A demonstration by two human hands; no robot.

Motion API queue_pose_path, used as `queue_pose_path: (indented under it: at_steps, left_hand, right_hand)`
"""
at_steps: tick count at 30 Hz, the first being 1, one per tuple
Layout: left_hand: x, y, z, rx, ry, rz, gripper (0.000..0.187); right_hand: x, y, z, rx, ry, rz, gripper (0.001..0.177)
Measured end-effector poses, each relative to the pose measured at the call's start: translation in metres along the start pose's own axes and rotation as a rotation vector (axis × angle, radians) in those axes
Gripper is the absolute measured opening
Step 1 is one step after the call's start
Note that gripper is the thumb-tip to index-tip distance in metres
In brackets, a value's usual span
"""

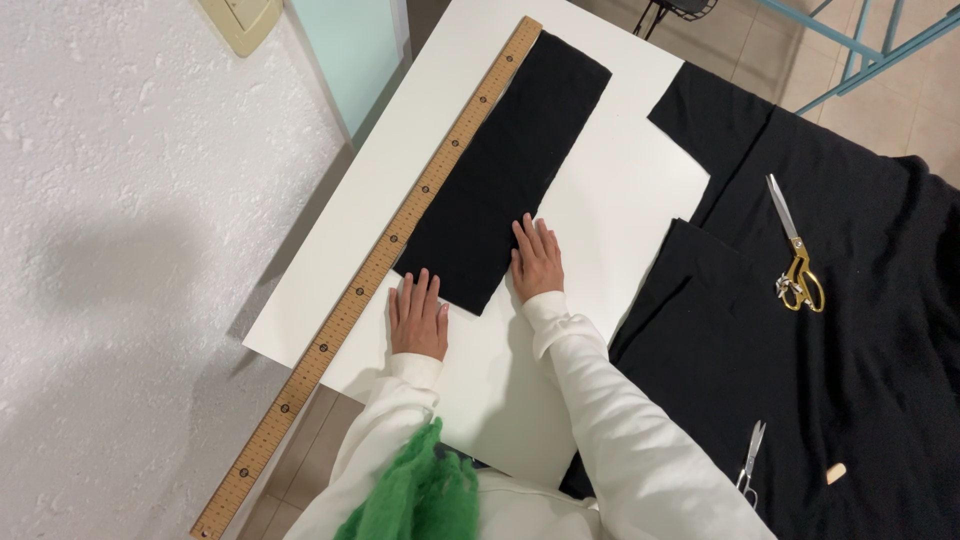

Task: The person measures and cuts black fabric on a white table using a wooden ruler and gold-handled scissors. They fold the fabric, align it with the ruler, and cut strips, then move to another table to place the cut pieces on top of brown fabric.

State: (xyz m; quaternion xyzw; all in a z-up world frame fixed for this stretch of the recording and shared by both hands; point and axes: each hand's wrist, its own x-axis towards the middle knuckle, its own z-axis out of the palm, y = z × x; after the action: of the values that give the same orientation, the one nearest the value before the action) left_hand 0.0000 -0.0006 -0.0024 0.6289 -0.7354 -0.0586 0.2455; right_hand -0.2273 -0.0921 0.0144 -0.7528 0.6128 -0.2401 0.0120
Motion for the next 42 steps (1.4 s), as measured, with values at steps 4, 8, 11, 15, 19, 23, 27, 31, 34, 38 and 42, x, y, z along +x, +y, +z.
queue_pose_path:
  at_steps: [4, 8, 11, 15, 19, 23, 27, 31, 34, 38, 42]
  left_hand:
    - [0.0, 0.0, 0.001, 0.006, -0.013, -0.003, 0.05]
    - [0.0, 0.0, 0.0, 0.001, 0.001, 0.0, 0.05]
    - [0.001, 0.001, -0.001, -0.009, -0.001, -0.005, 0.05]
    - [0.0, 0.001, -0.001, -0.007, -0.002, -0.005, 0.05]
    - [0.0, 0.0, 0.001, 0.003, -0.004, -0.003, 0.051]
    - [0.0, 0.0, -0.005, -0.002, -0.008, -0.004, 0.051]
    - [0.005, 0.002, -0.009, -0.056, 0.053, 0.03, 0.051]
    - [0.004, -0.001, -0.011, -0.163, 0.158, 0.066, 0.05]
    - [0.0, 0.008, -0.022, -0.221, 0.143, 0.075, 0.048]
    - [0.003, 0.016, -0.03, -0.231, 0.082, 0.102, 0.046]
    - [0.003, 0.02, -0.034, -0.203, 0.063, 0.126, 0.044]
  right_hand:
    - [-0.001, 0.001, 0.0, 0.004, -0.004, 0.001, 0.047]
    - [0.0, 0.0, -0.001, 0.008, 0.006, -0.001, 0.048]
    - [0.0, 0.0, 0.0, 0.015, 0.016, 0.001, 0.047]
    - [-0.001, 0.0, 0.0, 0.017, 0.019, -0.006, 0.048]
    - [0.0, 0.0, -0.001, 0.022, 0.02, -0.009, 0.048]
    - [0.001, 0.003, 0.006, 0.023, 0.011, 0.007, 0.048]
    - [-0.007, 0.009, 0.007, 0.112, 0.032, 0.04, 0.054]
    - [-0.039, 0.005, -0.003, 0.347, 0.103, 0.105, 0.055]
    - [-0.079, -0.002, -0.056, 0.744, -0.095, 0.337, 0.049]
    - [-0.121, 0.064, -0.136, 0.545, 0.084, 0.318, 0.046]
    - [-0.15, 0.183, -0.197, 0.094, 0.281, 0.382, 0.048]
